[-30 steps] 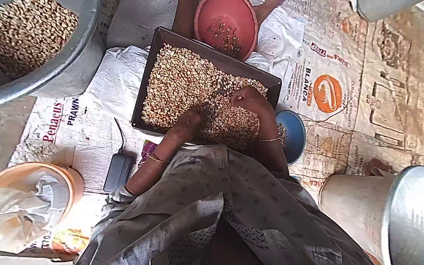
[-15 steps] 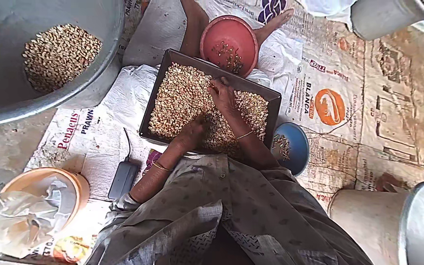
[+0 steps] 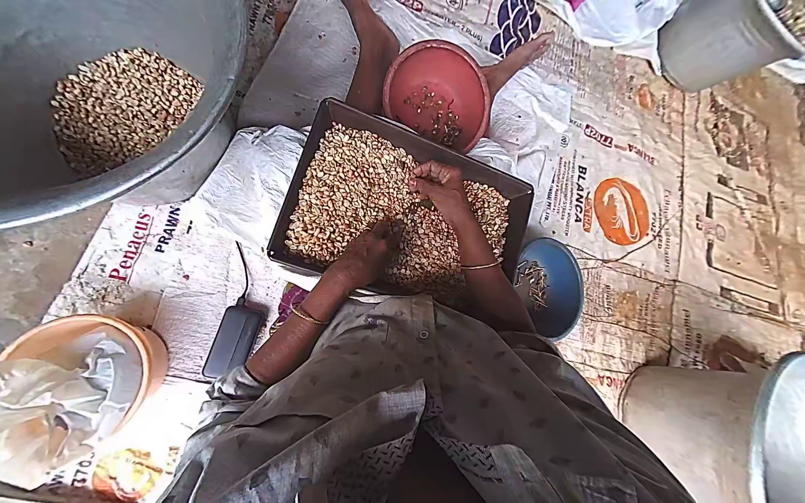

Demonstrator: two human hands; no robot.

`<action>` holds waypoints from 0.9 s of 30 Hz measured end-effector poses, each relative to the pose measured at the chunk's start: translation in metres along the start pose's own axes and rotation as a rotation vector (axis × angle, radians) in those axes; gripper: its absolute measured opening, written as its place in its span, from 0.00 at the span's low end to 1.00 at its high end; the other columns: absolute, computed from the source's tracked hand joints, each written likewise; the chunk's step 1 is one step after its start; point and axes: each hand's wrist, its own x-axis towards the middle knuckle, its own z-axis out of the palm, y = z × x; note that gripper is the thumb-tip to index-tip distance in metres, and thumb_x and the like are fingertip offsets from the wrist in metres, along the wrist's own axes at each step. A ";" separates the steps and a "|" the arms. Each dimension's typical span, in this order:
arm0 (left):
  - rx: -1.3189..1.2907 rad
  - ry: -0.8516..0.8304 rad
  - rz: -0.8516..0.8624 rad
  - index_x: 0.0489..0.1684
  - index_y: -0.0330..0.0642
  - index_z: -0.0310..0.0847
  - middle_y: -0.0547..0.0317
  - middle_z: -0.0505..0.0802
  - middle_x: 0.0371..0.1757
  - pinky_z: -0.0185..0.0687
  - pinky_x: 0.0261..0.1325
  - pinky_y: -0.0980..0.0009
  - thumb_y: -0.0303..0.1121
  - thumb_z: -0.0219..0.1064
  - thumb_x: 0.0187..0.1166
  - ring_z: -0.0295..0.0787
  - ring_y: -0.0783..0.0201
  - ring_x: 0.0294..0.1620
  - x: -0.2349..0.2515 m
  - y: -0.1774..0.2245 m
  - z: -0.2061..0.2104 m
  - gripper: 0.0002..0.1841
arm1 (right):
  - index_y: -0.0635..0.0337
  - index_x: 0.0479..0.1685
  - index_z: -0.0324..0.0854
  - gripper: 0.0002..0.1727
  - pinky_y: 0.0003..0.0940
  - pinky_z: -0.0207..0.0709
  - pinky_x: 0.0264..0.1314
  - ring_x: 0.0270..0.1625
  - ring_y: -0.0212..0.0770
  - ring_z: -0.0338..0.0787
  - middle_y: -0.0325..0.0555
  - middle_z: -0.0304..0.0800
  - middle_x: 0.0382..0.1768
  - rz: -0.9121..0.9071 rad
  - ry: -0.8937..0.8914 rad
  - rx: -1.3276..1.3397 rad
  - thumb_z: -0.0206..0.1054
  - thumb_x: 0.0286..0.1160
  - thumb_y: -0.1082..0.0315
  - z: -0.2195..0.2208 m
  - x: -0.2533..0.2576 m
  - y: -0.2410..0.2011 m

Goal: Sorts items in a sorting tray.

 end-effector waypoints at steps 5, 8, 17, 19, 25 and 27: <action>0.006 -0.010 -0.015 0.72 0.38 0.83 0.34 0.82 0.70 0.84 0.63 0.42 0.27 0.68 0.81 0.86 0.36 0.64 -0.001 0.001 -0.002 0.20 | 0.70 0.47 0.85 0.08 0.29 0.89 0.41 0.35 0.32 0.91 0.46 0.91 0.38 -0.001 -0.037 0.020 0.72 0.71 0.79 -0.002 -0.004 -0.004; 0.001 -0.012 -0.014 0.71 0.38 0.84 0.35 0.83 0.70 0.84 0.62 0.41 0.28 0.67 0.82 0.86 0.36 0.63 0.000 0.000 -0.001 0.19 | 0.71 0.49 0.84 0.09 0.29 0.88 0.43 0.35 0.32 0.91 0.47 0.91 0.39 0.042 -0.112 -0.061 0.70 0.74 0.77 -0.005 -0.007 -0.012; -0.004 0.057 0.018 0.68 0.34 0.85 0.30 0.83 0.68 0.82 0.65 0.40 0.25 0.68 0.79 0.85 0.32 0.64 -0.001 0.000 0.000 0.19 | 0.70 0.55 0.79 0.09 0.35 0.92 0.47 0.39 0.41 0.96 0.49 0.94 0.40 0.002 0.277 0.443 0.57 0.89 0.72 -0.011 0.024 -0.045; 0.010 0.043 0.017 0.67 0.34 0.85 0.31 0.83 0.68 0.82 0.65 0.41 0.25 0.68 0.79 0.84 0.33 0.65 0.002 -0.001 0.000 0.18 | 0.72 0.53 0.83 0.11 0.32 0.90 0.42 0.34 0.36 0.93 0.49 0.92 0.39 0.001 0.190 0.005 0.60 0.86 0.72 0.002 0.025 -0.032; 0.047 0.033 0.012 0.69 0.36 0.85 0.34 0.84 0.68 0.83 0.64 0.43 0.27 0.68 0.79 0.85 0.35 0.65 0.003 -0.003 0.002 0.19 | 0.63 0.52 0.90 0.13 0.57 0.83 0.59 0.52 0.56 0.94 0.56 0.95 0.47 -0.072 0.162 -0.709 0.65 0.82 0.64 0.044 0.019 -0.004; 0.046 0.032 0.008 0.71 0.35 0.83 0.34 0.84 0.68 0.82 0.67 0.44 0.26 0.67 0.80 0.83 0.35 0.68 0.004 -0.005 0.003 0.20 | 0.62 0.53 0.90 0.13 0.58 0.82 0.60 0.54 0.58 0.94 0.56 0.95 0.47 -0.047 0.110 -0.772 0.64 0.83 0.64 0.042 0.016 -0.014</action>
